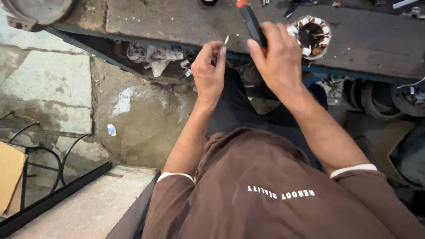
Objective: The person strips insulation from copper wires using a utility knife and then uses scissors to trim and shape the wire ends. The work is performed at a cluttered workbench with a motor stator visible nearby.
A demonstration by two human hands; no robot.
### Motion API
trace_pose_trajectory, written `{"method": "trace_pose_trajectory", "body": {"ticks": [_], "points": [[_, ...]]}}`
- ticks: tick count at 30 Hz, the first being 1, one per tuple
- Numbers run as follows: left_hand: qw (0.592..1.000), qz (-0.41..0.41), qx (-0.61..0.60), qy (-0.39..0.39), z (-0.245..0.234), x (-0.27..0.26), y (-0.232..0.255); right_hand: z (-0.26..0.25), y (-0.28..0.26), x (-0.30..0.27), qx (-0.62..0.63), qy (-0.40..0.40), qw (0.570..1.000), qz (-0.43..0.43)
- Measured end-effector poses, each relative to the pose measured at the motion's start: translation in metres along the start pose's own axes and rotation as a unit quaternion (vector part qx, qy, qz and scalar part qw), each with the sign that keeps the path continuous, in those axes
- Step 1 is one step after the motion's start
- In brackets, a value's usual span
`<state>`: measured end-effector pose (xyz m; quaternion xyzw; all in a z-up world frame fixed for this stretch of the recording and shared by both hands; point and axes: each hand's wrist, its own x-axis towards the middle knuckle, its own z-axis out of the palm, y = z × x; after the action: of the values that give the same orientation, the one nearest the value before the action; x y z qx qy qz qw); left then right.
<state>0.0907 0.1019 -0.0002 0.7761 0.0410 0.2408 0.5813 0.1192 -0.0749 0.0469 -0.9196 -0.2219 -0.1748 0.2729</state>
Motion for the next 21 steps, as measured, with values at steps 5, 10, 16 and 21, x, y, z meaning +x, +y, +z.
{"method": "trace_pose_trajectory", "body": {"ticks": [5,10,16,21], "points": [[0.997,0.055,0.052,0.015,0.008,0.001,-0.002,-0.023,-0.015,-0.043,0.294,-0.064,0.929,0.216],[0.997,0.041,0.060,0.000,0.015,-0.001,-0.003,-0.022,-0.024,-0.061,0.304,-0.095,0.898,0.303],[0.997,0.050,0.055,0.007,0.013,0.000,-0.004,-0.017,-0.027,-0.063,0.108,-0.078,0.988,0.072],[0.997,0.037,0.063,0.022,0.015,0.001,-0.005,-0.008,-0.031,-0.072,0.083,-0.070,0.991,0.082]]}}
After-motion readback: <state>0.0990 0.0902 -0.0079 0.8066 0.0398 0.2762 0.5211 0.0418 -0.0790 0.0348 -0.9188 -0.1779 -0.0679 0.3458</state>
